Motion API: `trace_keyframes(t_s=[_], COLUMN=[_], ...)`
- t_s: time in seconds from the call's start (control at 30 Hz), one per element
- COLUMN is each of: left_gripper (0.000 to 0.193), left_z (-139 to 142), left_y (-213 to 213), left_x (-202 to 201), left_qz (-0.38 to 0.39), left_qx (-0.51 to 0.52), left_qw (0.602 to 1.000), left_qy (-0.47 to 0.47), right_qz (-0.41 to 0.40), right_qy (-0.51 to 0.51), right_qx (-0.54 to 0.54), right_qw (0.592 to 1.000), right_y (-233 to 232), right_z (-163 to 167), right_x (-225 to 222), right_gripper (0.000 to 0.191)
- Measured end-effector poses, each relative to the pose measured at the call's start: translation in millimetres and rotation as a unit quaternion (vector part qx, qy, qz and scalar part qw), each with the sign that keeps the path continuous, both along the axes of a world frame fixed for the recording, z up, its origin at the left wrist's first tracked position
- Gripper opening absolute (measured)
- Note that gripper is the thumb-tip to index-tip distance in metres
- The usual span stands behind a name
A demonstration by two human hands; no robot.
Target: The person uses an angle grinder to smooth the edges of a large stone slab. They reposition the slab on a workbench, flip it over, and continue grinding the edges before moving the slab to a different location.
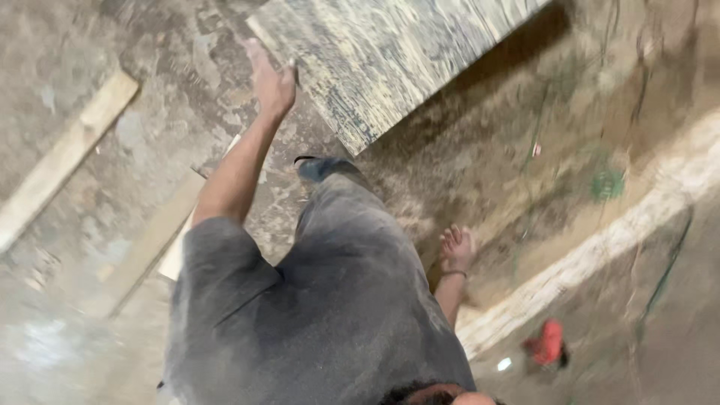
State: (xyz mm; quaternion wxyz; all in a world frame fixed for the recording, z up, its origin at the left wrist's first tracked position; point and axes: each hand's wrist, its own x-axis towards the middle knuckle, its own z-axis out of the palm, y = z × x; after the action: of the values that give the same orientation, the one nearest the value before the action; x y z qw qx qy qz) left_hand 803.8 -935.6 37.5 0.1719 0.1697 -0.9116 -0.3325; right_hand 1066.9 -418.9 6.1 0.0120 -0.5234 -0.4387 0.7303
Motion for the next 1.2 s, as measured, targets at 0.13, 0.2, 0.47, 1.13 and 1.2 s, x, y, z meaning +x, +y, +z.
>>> trace_keyframes(t_s=[0.13, 0.2, 0.47, 1.13, 1.2], left_gripper=[0.060, 0.059, 0.057, 0.043, 0.043], left_z=[17, 23, 33, -2, -1], left_y=[24, 37, 69, 151, 184], left_x=[-23, -23, -13, -20, -16], left_qz=[0.142, 0.162, 0.164, 0.340, 0.423], left_qx=[0.355, 0.359, 0.340, 0.237, 0.251], left_qw=[0.919, 0.918, 0.918, 0.910, 0.870], left_qy=[-0.093, -0.048, 0.122, -0.007, -0.039], right_qz=[0.096, 0.134, 0.220, 0.208, 0.182], right_qy=[-0.044, -0.028, -0.045, 0.033, 0.049], right_qx=[0.051, 0.050, 0.030, -0.020, -0.045], right_qw=[0.993, 0.989, 0.974, 0.977, 0.981], right_y=[51, 68, 81, 218, 235], right_z=[13, 12, -10, -14, -14], right_x=[-31, -52, -153, -561, -632], right_gripper=[0.031, 0.031, 0.041, 0.032, 0.032])
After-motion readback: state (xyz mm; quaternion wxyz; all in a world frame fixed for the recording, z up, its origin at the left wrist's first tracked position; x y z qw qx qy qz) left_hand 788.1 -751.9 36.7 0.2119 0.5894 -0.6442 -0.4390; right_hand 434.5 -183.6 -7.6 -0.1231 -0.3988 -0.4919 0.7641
